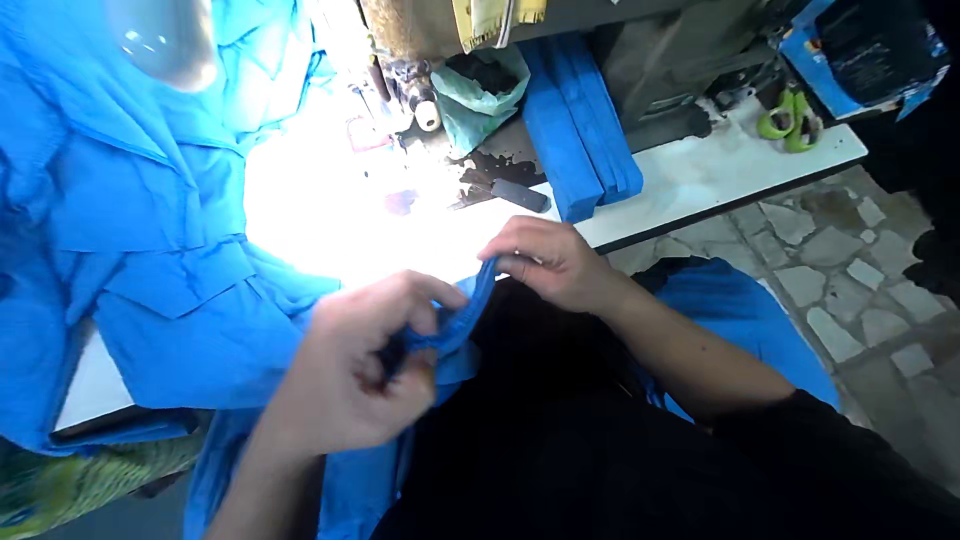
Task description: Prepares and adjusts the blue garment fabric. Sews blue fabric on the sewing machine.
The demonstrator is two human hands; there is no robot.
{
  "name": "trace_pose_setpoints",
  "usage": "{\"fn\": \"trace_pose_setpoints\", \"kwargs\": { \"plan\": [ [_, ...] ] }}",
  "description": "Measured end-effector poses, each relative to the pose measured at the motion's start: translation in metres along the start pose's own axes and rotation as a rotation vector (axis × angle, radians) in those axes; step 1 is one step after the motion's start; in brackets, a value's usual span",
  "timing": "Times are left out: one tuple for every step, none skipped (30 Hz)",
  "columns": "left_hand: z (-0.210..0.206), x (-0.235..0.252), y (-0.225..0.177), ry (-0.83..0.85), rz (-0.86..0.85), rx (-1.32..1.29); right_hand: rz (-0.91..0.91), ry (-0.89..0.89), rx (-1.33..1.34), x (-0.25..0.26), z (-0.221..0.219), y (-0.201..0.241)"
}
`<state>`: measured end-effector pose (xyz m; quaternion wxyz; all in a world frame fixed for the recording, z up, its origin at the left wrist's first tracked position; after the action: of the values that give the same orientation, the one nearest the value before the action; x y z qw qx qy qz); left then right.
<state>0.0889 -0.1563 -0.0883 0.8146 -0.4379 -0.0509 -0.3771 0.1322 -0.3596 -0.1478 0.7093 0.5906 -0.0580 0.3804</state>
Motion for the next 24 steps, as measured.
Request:
{"fn": "trace_pose_setpoints", "kwargs": {
  "plan": [
    [-0.008,0.0,-0.002,0.008,-0.012,-0.005,-0.019,-0.001,-0.04,-0.003,-0.003,-0.002],
    [-0.015,-0.001,-0.003,0.016,-0.027,-0.005,-0.059,-0.009,-0.026,-0.006,-0.006,-0.004],
    [-0.021,-0.003,-0.005,0.021,-0.048,-0.012,-0.114,-0.02,0.05,-0.007,-0.009,-0.005],
    [-0.026,-0.004,-0.008,0.022,-0.068,-0.031,-0.164,-0.031,0.156,-0.008,-0.011,-0.005],
    [-0.03,-0.006,-0.011,0.025,-0.09,-0.053,-0.197,-0.041,0.266,-0.007,-0.013,-0.002],
    [-0.034,-0.006,-0.015,0.028,-0.115,-0.07,-0.214,-0.047,0.349,-0.005,-0.014,0.002],
    [-0.036,-0.006,-0.019,0.025,-0.135,-0.073,-0.219,-0.049,0.384,-0.001,-0.014,0.007],
    [-0.038,-0.006,-0.023,0.017,-0.148,-0.054,-0.211,-0.052,0.374,0.005,-0.016,0.014],
    [-0.038,-0.005,-0.025,-0.002,-0.15,-0.028,-0.185,-0.057,0.324,0.013,-0.017,0.021],
    [-0.036,-0.003,-0.025,-0.032,-0.142,-0.002,-0.144,-0.062,0.243,0.024,-0.018,0.027],
    [-0.031,-0.001,-0.022,-0.077,-0.122,0.009,-0.094,-0.074,0.155,0.036,-0.019,0.031],
    [-0.025,0.001,-0.018,-0.137,-0.096,0.014,-0.04,-0.097,0.089,0.049,-0.019,0.032],
    [-0.018,0.004,-0.013,-0.203,-0.062,0.009,0.008,-0.142,0.046,0.063,-0.018,0.032],
    [-0.01,0.007,-0.008,-0.266,-0.026,-0.001,0.037,-0.197,0.014,0.078,-0.017,0.03],
    [-0.003,0.009,-0.003,-0.327,0.003,-0.01,0.045,-0.251,-0.009,0.091,-0.017,0.029],
    [0.004,0.01,0.001,-0.379,0.025,-0.02,0.044,-0.298,-0.027,0.103,-0.019,0.026],
    [0.009,0.012,0.005,-0.43,0.048,-0.028,0.035,-0.334,-0.044,0.112,-0.02,0.025],
    [0.012,0.013,0.008,-0.476,0.073,-0.039,0.037,-0.363,-0.051,0.118,-0.022,0.023],
    [0.015,0.014,0.011,-0.519,0.102,-0.052,0.058,-0.397,-0.055,0.123,-0.024,0.021],
    [0.017,0.014,0.013,-0.544,0.127,-0.07,0.08,-0.422,-0.057,0.126,-0.025,0.019],
    [0.018,0.014,0.014,-0.565,0.149,-0.087,0.099,-0.445,-0.059,0.128,-0.026,0.017],
    [0.019,0.014,0.015,-0.576,0.161,-0.096,0.117,-0.463,-0.063,0.129,-0.026,0.016],
    [0.02,0.014,0.015,-0.586,0.166,-0.1,0.137,-0.481,-0.06,0.13,-0.026,0.016],
    [0.021,0.015,0.015,-0.596,0.167,-0.1,0.155,-0.491,-0.052,0.131,-0.026,0.016]
  ]
}}
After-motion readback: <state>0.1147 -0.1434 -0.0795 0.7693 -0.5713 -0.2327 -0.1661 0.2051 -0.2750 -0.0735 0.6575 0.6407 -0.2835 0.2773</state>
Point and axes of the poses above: each hand's wrist, its own x-axis towards the middle knuckle, its own z-axis out of the back of the hand, y = z × x, the point moved 5 cm from there along x, towards the middle knuckle, and after that the axes turned 9 degrees about x, right-handed, at the moved point
